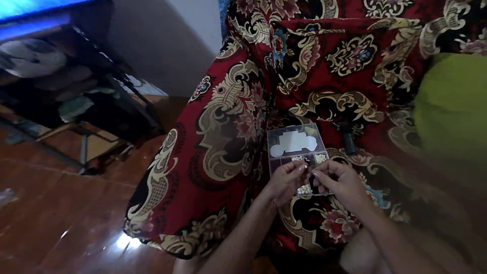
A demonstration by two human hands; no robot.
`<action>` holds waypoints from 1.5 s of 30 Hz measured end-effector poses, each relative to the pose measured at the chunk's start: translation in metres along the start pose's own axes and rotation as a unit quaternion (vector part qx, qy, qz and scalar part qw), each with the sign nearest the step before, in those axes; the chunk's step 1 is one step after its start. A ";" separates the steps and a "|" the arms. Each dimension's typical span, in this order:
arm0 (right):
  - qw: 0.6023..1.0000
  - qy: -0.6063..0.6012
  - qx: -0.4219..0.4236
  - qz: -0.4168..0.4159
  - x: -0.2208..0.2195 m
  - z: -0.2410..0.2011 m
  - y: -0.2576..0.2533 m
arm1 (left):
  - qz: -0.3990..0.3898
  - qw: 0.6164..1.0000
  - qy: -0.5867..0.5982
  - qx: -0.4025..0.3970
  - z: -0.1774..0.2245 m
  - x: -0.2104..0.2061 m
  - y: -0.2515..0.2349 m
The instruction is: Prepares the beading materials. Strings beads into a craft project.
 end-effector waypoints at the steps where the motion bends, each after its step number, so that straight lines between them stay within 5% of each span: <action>1: 1.000 -0.008 -0.005 -0.005 -0.002 0.001 0.001 | -0.017 1.000 0.005 0.005 -0.003 -0.001 -0.001; 45: 0.999 0.027 -0.009 -0.021 -0.006 0.003 0.001 | -0.029 0.999 -0.015 -0.010 -0.003 -0.002 -0.002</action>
Point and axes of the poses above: each hand's wrist, its own y-axis away from the middle knuckle, its own x-axis out of the back of the hand, z = x × y, the point moved 8 cm from there along -y, towards the middle knuckle, and after that the axes turned 13 degrees about x, right-handed, at the moved point
